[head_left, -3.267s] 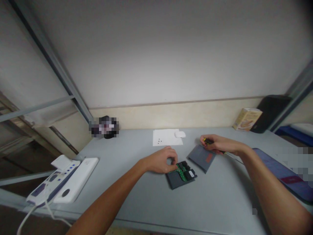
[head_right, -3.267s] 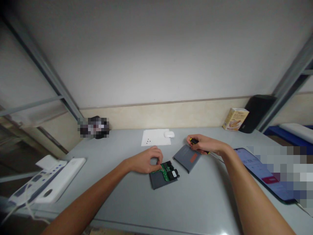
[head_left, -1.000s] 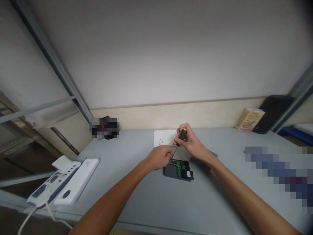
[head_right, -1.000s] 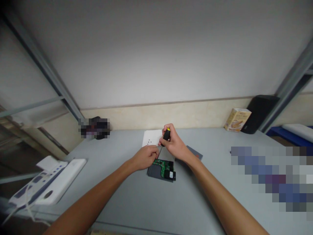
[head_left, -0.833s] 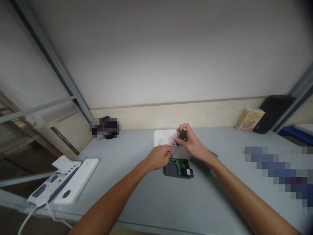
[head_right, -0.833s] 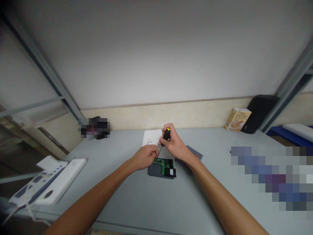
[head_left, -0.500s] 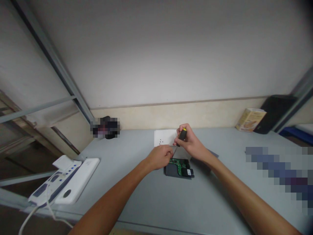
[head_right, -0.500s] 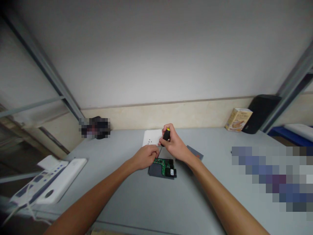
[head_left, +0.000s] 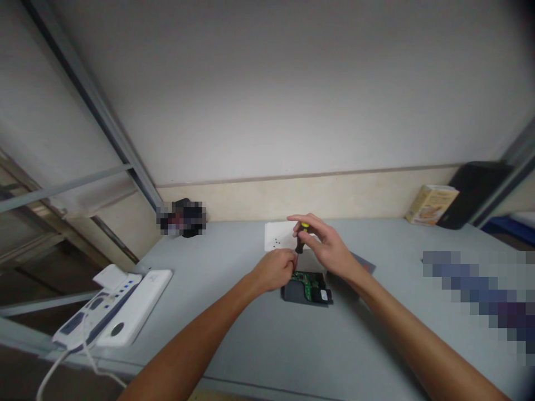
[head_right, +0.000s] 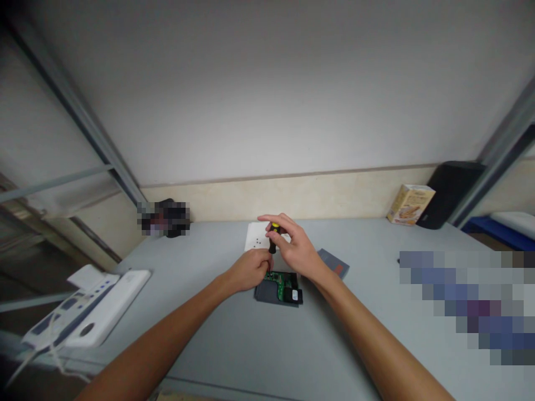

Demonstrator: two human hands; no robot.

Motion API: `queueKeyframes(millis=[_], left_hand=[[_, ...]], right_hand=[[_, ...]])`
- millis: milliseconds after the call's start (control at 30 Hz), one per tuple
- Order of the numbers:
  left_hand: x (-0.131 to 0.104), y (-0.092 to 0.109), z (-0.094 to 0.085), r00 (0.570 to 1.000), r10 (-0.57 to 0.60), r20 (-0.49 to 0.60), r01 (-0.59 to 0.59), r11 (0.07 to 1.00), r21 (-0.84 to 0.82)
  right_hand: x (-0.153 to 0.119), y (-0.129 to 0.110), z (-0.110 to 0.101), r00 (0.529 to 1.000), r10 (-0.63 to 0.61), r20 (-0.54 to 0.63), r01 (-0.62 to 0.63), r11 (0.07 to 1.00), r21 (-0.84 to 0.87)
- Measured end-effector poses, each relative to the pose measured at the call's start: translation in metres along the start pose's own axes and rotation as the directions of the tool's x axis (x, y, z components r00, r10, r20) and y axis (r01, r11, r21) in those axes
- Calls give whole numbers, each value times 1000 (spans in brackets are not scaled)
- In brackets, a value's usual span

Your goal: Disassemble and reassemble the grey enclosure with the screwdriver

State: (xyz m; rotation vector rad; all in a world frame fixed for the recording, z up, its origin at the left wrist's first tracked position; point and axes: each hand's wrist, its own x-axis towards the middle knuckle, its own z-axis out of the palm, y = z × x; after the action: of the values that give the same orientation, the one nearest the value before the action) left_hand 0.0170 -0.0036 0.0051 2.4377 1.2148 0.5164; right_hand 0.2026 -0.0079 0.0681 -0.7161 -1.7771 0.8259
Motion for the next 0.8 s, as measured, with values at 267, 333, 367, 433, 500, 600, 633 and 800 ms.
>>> queueKeyframes(millis=[267,333,367,433,500,600,633,800], left_hand=[[-2,6,-4,1000,-5,-3,5,1000,-2],[-2,7,-5,1000,1,-9,-1,1000,9],[-2,7,-5,1000,3,-10,-3,1000,17],[-3,8,-5,1000,-1,-8,1,999,35],[-3,8,-6,1000,-1,-1,1,998,61],[-2,8,-5,1000,17,-3,-16,995,102],[-2,7,-5,1000,20,-6,-20,994,110],[-2,5,-4,1000,26,-9,-24,991,130]], right_hand=[[-1,-4,-6,999,31,8,-31,999,25],[-1,-4,-5,999,-10,-40,10,1000,-4],[-1,-2,-5,998,-25,-62,24,1000,-16],[0,2,-5,996,-22,-83,20,999,-30],[0,6,-6,998,9,-69,-10,1000,-2],[0,11,-7,998,53,-24,-49,992,118],[0,11,-6,998,62,-10,-59,987,152],[-4,4,-2,999,29,-43,-24,993,117]])
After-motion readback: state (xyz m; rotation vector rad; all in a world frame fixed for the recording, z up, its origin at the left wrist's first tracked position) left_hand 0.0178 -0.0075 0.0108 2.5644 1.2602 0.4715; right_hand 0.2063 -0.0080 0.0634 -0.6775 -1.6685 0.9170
